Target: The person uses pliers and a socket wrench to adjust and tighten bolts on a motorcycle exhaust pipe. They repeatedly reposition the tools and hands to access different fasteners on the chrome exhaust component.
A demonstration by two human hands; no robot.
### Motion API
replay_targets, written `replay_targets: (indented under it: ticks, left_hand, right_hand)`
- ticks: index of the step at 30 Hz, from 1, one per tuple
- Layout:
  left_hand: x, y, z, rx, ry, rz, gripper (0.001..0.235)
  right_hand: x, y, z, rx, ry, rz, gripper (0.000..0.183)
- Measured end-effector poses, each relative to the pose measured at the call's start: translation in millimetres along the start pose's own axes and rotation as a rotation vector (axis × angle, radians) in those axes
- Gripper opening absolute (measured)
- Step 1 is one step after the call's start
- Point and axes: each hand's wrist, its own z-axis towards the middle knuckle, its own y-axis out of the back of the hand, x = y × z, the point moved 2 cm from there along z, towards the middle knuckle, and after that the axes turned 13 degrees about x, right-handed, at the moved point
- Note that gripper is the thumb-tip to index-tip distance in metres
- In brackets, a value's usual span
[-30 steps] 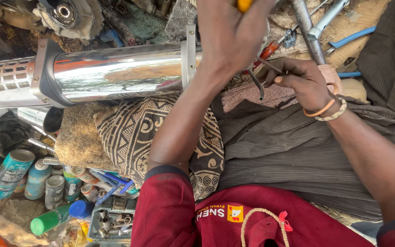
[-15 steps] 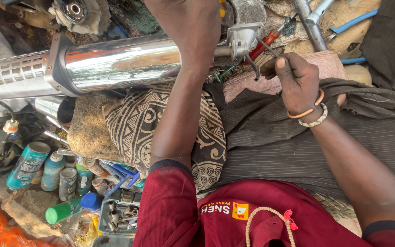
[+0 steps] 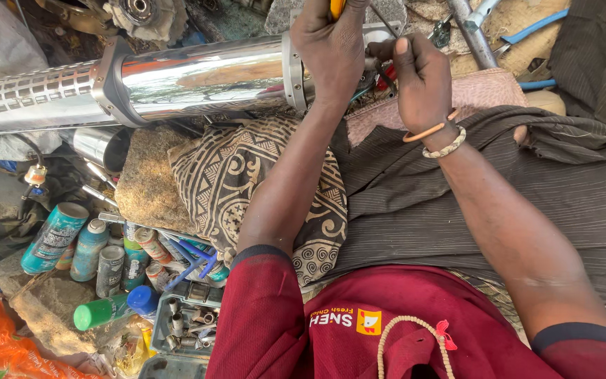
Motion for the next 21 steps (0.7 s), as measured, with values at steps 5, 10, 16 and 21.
replay_targets:
  ticks: [5, 10, 16, 21]
  left_hand:
    - [-5, 16, 8, 0.032, 0.112, -0.053, 0.031]
    - [-68, 39, 12, 0.144, 0.093, 0.012, 0.036]
    - [-100, 25, 15, 0.159, 0.158, 0.042, 0.037]
    - [-97, 26, 12, 0.164, 0.165, 0.017, 0.036]
  right_hand:
    - [-1, -1, -5, 0.021, 0.056, 0.090, 0.043]
    - [-10, -3, -3, 0.073, 0.062, 0.205, 0.041]
    - [-12, -2, -2, 0.086, 0.148, 0.226, 0.042]
    - [-14, -6, -6, 0.074, 0.146, 0.235, 0.043]
